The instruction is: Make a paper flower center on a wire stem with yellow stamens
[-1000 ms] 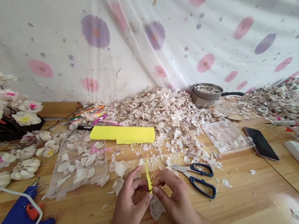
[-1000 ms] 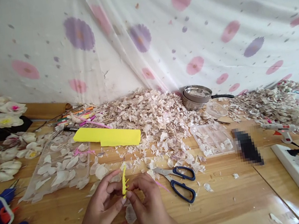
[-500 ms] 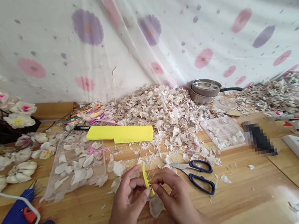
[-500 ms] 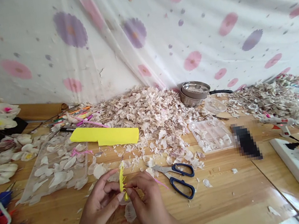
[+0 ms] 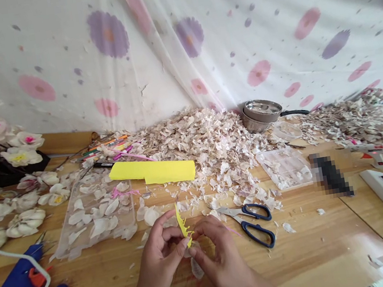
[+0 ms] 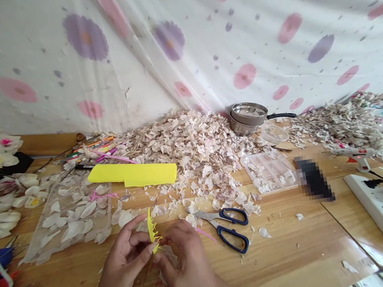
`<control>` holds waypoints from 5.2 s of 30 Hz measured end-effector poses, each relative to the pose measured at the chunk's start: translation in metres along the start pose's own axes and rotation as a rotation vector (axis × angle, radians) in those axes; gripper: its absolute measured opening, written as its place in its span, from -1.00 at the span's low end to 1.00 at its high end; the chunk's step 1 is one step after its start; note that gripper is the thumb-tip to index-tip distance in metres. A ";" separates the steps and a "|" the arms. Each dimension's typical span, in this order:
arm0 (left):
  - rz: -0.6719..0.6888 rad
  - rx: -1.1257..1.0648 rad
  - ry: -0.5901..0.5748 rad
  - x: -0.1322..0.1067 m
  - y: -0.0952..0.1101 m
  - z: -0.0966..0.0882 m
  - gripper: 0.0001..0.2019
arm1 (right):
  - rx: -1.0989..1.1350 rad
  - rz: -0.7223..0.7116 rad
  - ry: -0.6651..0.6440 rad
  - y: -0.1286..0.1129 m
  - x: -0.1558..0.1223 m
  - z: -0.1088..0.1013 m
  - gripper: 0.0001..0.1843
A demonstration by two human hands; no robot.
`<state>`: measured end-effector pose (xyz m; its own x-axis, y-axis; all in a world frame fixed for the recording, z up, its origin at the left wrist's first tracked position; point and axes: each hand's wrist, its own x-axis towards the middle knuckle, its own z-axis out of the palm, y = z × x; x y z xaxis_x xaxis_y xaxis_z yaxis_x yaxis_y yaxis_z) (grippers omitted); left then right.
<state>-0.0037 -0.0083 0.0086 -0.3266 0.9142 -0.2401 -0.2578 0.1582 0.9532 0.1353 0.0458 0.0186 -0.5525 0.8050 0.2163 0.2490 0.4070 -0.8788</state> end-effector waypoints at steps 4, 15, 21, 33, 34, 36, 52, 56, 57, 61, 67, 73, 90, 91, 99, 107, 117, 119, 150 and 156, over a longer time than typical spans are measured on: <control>0.044 0.081 0.001 0.000 -0.002 -0.002 -0.40 | -0.017 -0.002 0.043 0.002 -0.001 0.000 -0.86; 0.050 0.090 -0.010 -0.001 -0.005 -0.001 -0.42 | 0.063 0.095 0.067 0.009 0.002 0.004 -0.80; -0.021 -0.071 0.011 0.004 -0.002 -0.001 -0.35 | 0.045 0.136 0.055 0.012 0.001 0.007 -0.74; 0.016 0.031 0.005 0.002 0.005 0.000 -0.36 | 0.072 0.106 0.000 0.007 -0.001 0.007 -0.84; 0.033 0.049 0.004 0.002 0.004 -0.001 -0.37 | 0.077 0.104 0.009 0.008 -0.001 0.007 -0.84; 0.059 0.077 -0.009 0.002 0.001 -0.002 -0.38 | 0.119 0.107 0.030 0.010 0.000 0.007 -0.82; -0.021 0.050 -0.099 0.001 -0.005 -0.001 -0.34 | 0.483 0.346 0.066 0.020 0.004 0.013 -0.74; -0.009 0.069 -0.122 0.000 -0.005 -0.002 -0.37 | 0.369 0.286 0.084 0.021 0.002 0.014 -0.70; -0.003 0.075 -0.121 -0.001 -0.004 -0.002 -0.37 | 0.327 0.262 0.093 0.021 0.001 0.014 -0.69; 0.011 0.089 -0.123 -0.003 -0.004 -0.002 -0.37 | 0.126 0.131 0.126 0.018 -0.001 0.012 -0.64; 0.011 0.072 -0.129 -0.004 -0.004 0.000 -0.37 | -0.017 0.030 0.132 0.017 -0.001 0.011 -0.58; 0.042 0.076 -0.146 -0.002 -0.005 0.000 -0.40 | -0.025 0.001 0.132 0.016 -0.002 0.011 -0.56; -0.010 -0.020 -0.127 -0.002 -0.001 -0.001 -0.34 | -0.021 -0.056 0.146 0.011 0.001 0.008 -0.65; 0.002 -0.011 -0.121 -0.003 -0.001 0.000 -0.35 | -0.007 -0.039 0.137 0.011 0.001 0.009 -0.64; -0.031 -0.058 -0.106 -0.002 -0.002 0.000 -0.32 | 0.193 0.061 0.131 0.011 -0.004 0.006 -0.63; -0.109 -0.180 -0.098 0.002 0.002 -0.001 -0.25 | -0.021 -0.216 0.066 0.004 0.004 -0.009 -0.80; -0.041 -0.150 -0.092 0.002 0.001 -0.003 -0.27 | -0.006 -0.123 0.057 0.006 0.006 -0.007 -0.87; -0.013 -0.106 -0.086 0.000 0.002 -0.002 -0.29 | -0.014 -0.115 0.034 0.006 0.006 -0.006 -0.87; 0.114 0.088 -0.106 -0.003 -0.004 -0.003 -0.42 | -0.097 -0.155 -0.085 0.000 0.002 -0.007 -0.79; 0.034 -0.056 -0.064 0.000 0.001 -0.001 -0.41 | -0.138 -0.249 -0.012 -0.001 0.003 -0.008 -0.80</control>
<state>-0.0046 -0.0082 0.0090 -0.2776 0.9410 -0.1936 -0.2984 0.1071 0.9484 0.1393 0.0513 0.0235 -0.6196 0.6679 0.4123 0.2098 0.6471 -0.7330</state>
